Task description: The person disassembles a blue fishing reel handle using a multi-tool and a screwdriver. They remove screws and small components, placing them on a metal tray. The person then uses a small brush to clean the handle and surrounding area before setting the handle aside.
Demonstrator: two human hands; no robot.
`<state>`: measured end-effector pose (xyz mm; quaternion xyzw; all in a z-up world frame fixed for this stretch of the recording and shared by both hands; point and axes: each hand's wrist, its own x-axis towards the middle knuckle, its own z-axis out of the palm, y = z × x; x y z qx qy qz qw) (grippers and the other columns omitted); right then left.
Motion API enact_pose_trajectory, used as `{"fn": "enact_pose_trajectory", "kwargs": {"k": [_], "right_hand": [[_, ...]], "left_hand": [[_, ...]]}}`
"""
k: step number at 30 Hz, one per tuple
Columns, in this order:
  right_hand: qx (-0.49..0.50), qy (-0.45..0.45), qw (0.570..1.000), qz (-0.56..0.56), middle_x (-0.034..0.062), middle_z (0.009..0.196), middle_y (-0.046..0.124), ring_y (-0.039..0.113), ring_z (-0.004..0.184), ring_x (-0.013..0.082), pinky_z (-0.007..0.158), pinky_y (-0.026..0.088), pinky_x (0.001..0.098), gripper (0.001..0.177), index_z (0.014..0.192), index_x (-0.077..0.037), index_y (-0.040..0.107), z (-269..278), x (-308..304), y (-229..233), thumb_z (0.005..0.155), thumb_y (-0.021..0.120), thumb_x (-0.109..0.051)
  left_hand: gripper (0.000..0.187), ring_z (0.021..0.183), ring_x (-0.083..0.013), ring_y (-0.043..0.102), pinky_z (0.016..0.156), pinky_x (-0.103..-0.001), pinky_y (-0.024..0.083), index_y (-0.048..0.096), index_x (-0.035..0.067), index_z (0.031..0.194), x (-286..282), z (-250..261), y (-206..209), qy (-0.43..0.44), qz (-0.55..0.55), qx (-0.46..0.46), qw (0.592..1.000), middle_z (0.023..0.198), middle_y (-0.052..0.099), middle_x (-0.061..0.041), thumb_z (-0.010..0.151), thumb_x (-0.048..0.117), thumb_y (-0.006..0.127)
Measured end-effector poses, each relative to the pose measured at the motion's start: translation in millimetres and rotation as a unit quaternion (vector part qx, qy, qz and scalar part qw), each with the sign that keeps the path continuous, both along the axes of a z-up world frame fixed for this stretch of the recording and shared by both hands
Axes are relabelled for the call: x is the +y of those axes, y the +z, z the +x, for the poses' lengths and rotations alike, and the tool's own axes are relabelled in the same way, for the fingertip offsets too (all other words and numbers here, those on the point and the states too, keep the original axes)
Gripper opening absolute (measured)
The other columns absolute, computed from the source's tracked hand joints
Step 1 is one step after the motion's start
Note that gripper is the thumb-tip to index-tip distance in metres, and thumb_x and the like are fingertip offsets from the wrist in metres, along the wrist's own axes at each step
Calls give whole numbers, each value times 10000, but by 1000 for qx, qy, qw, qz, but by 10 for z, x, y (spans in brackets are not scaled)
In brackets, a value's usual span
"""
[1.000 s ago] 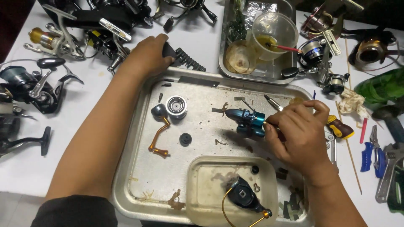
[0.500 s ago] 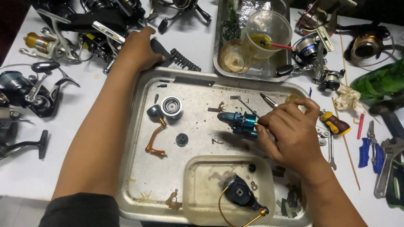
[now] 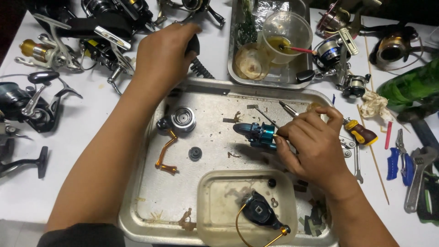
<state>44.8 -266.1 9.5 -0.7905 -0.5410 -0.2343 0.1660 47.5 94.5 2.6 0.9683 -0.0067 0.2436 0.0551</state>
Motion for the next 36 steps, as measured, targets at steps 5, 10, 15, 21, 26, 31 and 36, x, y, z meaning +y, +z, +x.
{"fn": "enact_pose_trajectory", "kwargs": {"k": [5, 10, 15, 21, 26, 31, 36], "right_hand": [[9, -5, 1000, -4, 1, 798, 694, 641, 849, 239, 1001, 303, 463, 168, 831, -126, 662, -7, -10, -5, 972, 623, -208], [13, -7, 1000, 2, 7, 799, 687, 633, 862, 246, 1007, 309, 468, 178, 835, -112, 652, -9, -2, 8, 979, 608, -206], [17, -3, 1000, 10, 0, 786, 681, 632, 839, 233, 1007, 308, 469, 178, 821, -112, 643, -20, 14, 29, 977, 599, -187], [28, -2, 1000, 15, 6, 779, 678, 621, 820, 230, 998, 310, 467, 201, 808, -107, 647, -12, 14, 25, 980, 594, -197], [31, -4, 999, 12, 9, 779, 675, 621, 822, 237, 999, 314, 469, 194, 818, -104, 649, -6, 11, 19, 976, 593, -200], [39, -1, 999, 13, 16, 781, 680, 619, 817, 238, 1003, 311, 471, 214, 823, -96, 658, -4, 8, 21, 989, 583, -209], [45, -4, 999, 13, 19, 763, 677, 615, 799, 236, 1013, 310, 469, 220, 835, -100, 675, 8, 4, 1, 992, 574, -217]], "left_hand": [[348, 913, -292, 692, 694, -419, 492, 677, 138, 1198, -350, -226, 498, -99, -151, -21, 983, 1085, 745, -52, 868, 119, 785], [238, 843, -72, 640, 713, -223, 511, 595, 232, 1137, -494, -198, 439, -129, -435, 53, 890, 1150, 642, 42, 938, 162, 704], [249, 640, -173, 601, 476, -290, 504, 533, 209, 1266, -555, -84, 121, -35, -707, 186, 681, 855, 611, -81, 1027, 144, 554], [464, 530, -107, 375, 439, -261, 305, 520, 255, 1370, -586, -118, 91, -33, -653, 231, 721, 708, 402, 3, 952, 85, 412], [396, 782, -167, 625, 633, -303, 578, 465, 209, 1423, -572, -109, 8, -78, -705, 185, 680, 1043, 633, -97, 1044, 97, 445], [341, 948, -155, 712, 823, -296, 652, 544, 74, 1353, -314, 23, -362, -154, -711, 41, 685, 1145, 714, -87, 1026, 161, 582], [451, 577, -63, 472, 581, -219, 448, 364, 230, 1540, -127, -147, -248, -99, -641, -57, 759, 710, 551, 33, 1125, 186, 534]]}}
